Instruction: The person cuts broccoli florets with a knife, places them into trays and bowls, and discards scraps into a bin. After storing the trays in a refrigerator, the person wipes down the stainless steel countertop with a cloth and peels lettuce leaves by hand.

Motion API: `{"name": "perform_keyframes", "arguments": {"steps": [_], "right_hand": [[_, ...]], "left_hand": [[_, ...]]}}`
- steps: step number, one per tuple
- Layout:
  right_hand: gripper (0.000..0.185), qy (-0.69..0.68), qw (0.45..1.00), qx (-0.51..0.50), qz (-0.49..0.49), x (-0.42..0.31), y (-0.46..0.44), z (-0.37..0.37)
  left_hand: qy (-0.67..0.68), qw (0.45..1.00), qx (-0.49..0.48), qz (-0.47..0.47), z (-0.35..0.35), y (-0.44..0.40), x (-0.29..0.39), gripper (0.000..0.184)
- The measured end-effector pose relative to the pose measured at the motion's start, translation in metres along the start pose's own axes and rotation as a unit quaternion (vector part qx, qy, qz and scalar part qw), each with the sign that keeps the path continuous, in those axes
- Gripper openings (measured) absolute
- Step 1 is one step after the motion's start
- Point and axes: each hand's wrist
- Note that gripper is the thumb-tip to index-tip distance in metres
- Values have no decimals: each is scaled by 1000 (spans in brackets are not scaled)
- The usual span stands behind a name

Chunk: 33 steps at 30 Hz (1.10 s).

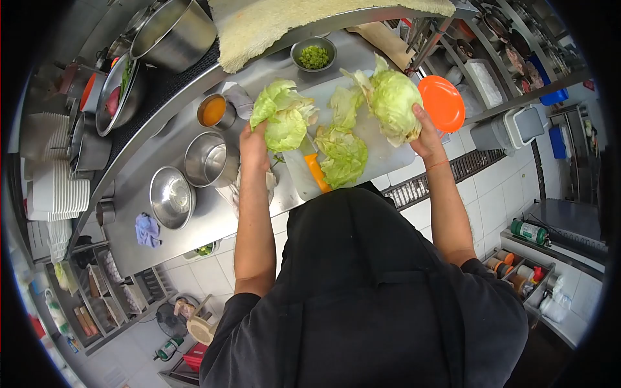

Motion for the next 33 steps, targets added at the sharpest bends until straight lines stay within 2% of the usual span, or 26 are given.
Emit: {"name": "perform_keyframes", "arguments": {"steps": [5, 8, 11, 14, 15, 17, 18, 21, 22, 25, 28, 31, 33], "right_hand": [[70, -69, 997, -13, -17, -14, -7, 11], [68, -60, 997, -13, -42, -19, -7, 19], [65, -17, 999, -18, -34, -22, -7, 20], [68, 65, 997, 24, -18, -4, -13, 6], [71, 141, 990, 30, -7, 4, -13, 6], [78, 290, 956, 38, 15, 22, -14, 8], [89, 357, 933, 30, 37, 31, -16, 8], [96, 614, 789, -20, 32, 39, -9, 6], [101, 600, 799, -23, 35, 38, -10, 8], [104, 669, 742, -35, 23, 32, -11, 8], [101, 712, 699, -15, 70, 18, -4, 19], [92, 768, 639, 14, 50, -1, 5, 47], [78, 768, 640, 20, -24, -3, 8, 62]], "left_hand": [[-19, 999, 19, 19, 18, 17, 11, 33], [70, 997, -22, 37, 17, 21, 5, 38], [171, 985, -15, -21, 18, 33, 7, 41], [192, 981, 4, -23, 20, 39, 6, 43], [194, 981, -1, -20, 22, 42, 6, 43], [197, 980, -8, -15, 27, 45, 8, 44], [197, 980, -7, -15, 29, 47, 9, 43], [199, 980, -10, -17, 29, 51, 9, 42], [203, 979, -18, -17, 26, 51, 8, 42], [204, 979, -19, -15, 27, 54, 8, 42], [186, 982, -15, 1, 27, 60, 12, 42], [167, 986, -21, 11, 24, 64, 12, 43], [164, 986, -9, 20, 23, 66, 12, 42]]}}
Point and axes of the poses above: each hand's wrist, its own y-axis away from the middle knuckle, its own z-axis out of the palm, x = y × z, and after that the axes turned 15 degrees about -x, right-handed
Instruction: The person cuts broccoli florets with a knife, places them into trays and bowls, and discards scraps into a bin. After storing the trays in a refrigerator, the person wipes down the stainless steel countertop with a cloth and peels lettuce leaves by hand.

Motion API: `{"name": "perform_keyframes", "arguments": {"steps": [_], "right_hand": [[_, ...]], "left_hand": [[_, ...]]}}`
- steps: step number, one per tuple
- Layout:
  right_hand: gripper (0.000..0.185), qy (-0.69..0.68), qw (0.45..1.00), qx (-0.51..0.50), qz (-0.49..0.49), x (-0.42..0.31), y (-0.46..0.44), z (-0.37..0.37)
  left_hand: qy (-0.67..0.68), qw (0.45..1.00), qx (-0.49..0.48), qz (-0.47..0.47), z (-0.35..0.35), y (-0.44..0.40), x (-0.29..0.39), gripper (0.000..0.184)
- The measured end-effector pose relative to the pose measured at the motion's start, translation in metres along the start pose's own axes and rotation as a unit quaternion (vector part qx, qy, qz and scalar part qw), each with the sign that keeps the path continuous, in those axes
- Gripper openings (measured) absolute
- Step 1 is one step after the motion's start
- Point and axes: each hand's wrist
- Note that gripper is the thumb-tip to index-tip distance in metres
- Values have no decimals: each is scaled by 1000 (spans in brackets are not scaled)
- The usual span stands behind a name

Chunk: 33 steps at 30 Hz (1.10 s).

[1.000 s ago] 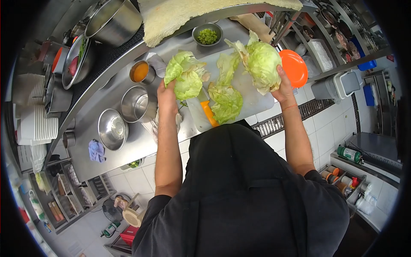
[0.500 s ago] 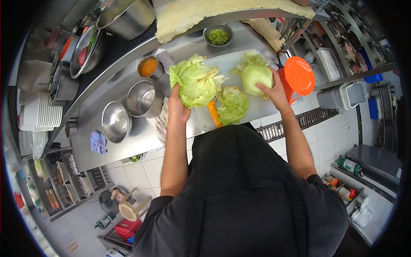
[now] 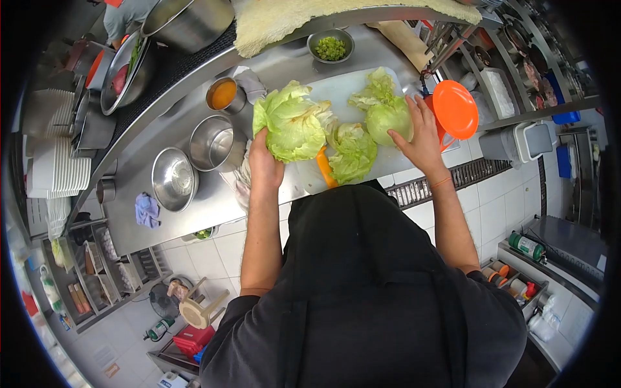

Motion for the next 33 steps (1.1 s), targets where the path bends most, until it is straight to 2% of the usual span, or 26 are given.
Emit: {"name": "perform_keyframes", "arguments": {"steps": [1, 4, 7, 10, 13, 16, 19, 22, 25, 30, 33], "right_hand": [[72, 1, 999, 32, -20, -6, 2, -1], [52, -142, 988, -66, -5, -22, 10, 19], [44, -176, 969, -173, 8, -45, 19, 44], [43, -137, 965, -221, 31, -60, 21, 66], [45, -117, 969, -216, 20, -66, 10, 75], [47, -96, 976, -194, -5, -74, -11, 77], [51, -15, 985, -174, -9, -86, -31, 81], [59, 72, 967, -242, 26, -92, -50, 95], [67, 116, 933, -335, 66, -93, -62, 111], [65, 124, 916, -377, 61, -84, -69, 114], [61, 140, 906, -397, 48, -84, -76, 100]], "left_hand": [[2, 1000, 12, 9, 2, 1, 0, 41], [-16, 999, 41, 26, 1, 3, 4, 41], [-60, 995, 70, 34, -19, 6, 6, 41], [-133, 986, 91, 49, -27, 13, 8, 41], [-246, 959, 131, 46, -28, 24, 10, 43], [-449, 876, 109, 141, -46, 30, 4, 49], [-681, 710, 109, 142, -54, 35, -5, 66], [-772, 635, 30, 4, -62, 40, -34, 80], [-812, 584, 8, -14, -67, 46, -57, 84], [-760, 649, 39, 1, -70, 42, -54, 83], [-745, 666, 41, 3, -67, 44, -48, 84]]}}
Point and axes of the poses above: each hand's wrist, its own y-axis away from the middle knuckle, its own z-axis out of the palm, x = y × z, and after that the axes turned 15 degrees about -x, right-handed
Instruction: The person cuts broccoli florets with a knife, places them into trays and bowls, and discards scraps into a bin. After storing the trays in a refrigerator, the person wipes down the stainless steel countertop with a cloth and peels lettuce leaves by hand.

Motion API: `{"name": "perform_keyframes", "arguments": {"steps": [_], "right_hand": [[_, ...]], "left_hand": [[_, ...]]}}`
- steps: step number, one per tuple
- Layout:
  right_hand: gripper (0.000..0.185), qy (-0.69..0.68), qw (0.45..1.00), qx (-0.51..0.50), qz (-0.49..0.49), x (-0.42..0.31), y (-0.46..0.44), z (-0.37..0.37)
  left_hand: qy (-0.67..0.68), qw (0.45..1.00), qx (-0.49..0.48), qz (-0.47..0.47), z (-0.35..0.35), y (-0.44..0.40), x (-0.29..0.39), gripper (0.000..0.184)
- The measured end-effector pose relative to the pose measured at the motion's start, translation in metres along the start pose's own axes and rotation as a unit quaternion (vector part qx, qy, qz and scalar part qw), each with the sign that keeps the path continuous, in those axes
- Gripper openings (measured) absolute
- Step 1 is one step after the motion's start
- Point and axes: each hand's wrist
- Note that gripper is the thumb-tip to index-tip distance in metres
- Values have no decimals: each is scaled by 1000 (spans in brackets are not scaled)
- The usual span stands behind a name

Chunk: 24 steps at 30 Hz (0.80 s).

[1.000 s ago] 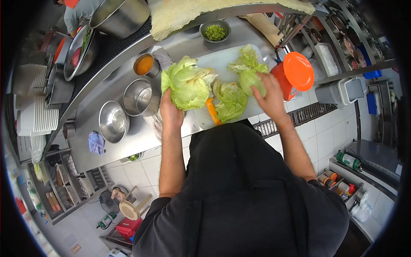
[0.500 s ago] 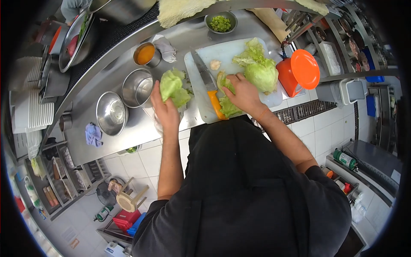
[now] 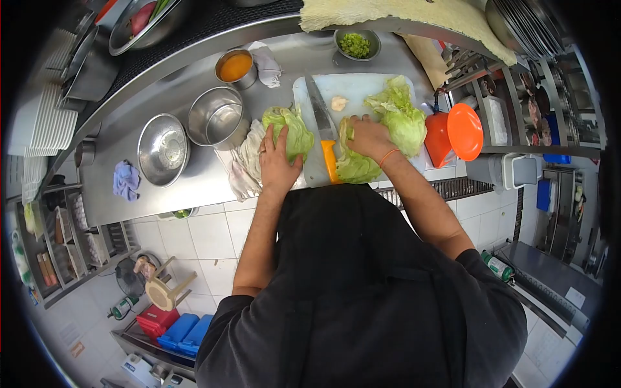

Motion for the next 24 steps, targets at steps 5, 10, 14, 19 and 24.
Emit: {"name": "perform_keyframes", "arguments": {"steps": [5, 10, 14, 19, 24], "right_hand": [[48, 8, 994, 105, -39, -9, -11, -34], [48, 109, 972, 175, -114, 16, -99, -6], [33, 43, 961, 240, -133, 30, -106, 18], [35, -184, 900, 344, -192, -4, 17, -66], [36, -204, 699, 546, -414, -41, 173, -192]], "left_hand": [[0, 1000, 17, 17, -16, 0, 9, 83], [15, 997, 57, 45, -9, -8, 5, 78], [34, 996, 57, 66, -13, -6, 10, 76], [66, 997, 20, 46, -18, -5, 15, 73], [66, 995, -12, 71, -13, -10, 18, 73]]}}
Point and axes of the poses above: each hand's wrist, its own y-axis away from the middle knuckle, its own z-axis out of the palm, x = y × z, and after that the axes turned 15 degrees about -x, right-handed
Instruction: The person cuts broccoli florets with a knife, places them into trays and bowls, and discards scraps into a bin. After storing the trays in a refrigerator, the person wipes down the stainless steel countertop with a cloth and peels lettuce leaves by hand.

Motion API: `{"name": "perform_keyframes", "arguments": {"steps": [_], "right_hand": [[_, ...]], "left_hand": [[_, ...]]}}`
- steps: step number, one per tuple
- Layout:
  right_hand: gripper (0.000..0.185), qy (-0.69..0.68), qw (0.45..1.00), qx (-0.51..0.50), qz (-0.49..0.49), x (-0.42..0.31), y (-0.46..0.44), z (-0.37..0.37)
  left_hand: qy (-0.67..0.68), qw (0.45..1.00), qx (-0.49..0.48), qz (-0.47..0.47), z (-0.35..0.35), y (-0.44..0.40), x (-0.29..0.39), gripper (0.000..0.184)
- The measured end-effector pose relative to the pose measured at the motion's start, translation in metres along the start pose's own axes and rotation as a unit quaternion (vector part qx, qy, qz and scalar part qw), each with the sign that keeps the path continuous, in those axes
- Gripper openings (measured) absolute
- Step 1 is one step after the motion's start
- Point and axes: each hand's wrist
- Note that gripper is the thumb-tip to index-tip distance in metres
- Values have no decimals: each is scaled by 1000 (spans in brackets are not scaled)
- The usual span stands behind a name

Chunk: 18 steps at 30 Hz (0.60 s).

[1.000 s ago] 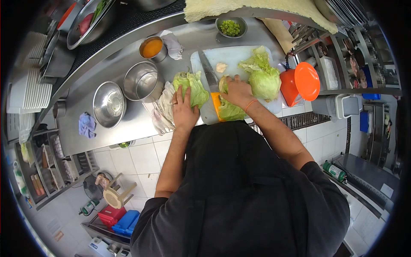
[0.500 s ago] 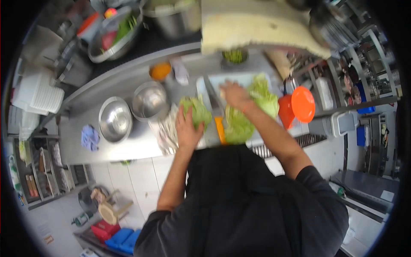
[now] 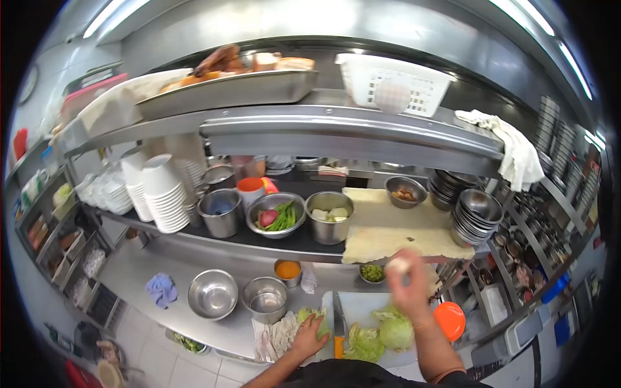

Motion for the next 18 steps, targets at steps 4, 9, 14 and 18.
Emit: {"name": "perform_keyframes", "arguments": {"steps": [4, 9, 14, 18], "right_hand": [[30, 124, 942, 217, -223, -88, -66, -79], [25, -9, 776, 348, -525, -129, -87, -187], [30, 13, 732, 364, -576, -238, -141, -117], [27, 71, 717, 503, -477, -291, -214, -60]], "left_hand": [[-5, 999, 3, 31, 0, 1, 15, 70], [22, 999, 21, 43, 3, 9, 24, 68], [43, 998, 44, -1, 9, 34, 3, 66], [81, 995, 35, -49, -5, 67, -18, 62]]}}
Point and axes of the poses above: each hand's wrist, its own y-axis away from the middle knuckle, its own z-axis out of the palm, x = y × z, and after that the axes turned 15 degrees about -x, right-handed
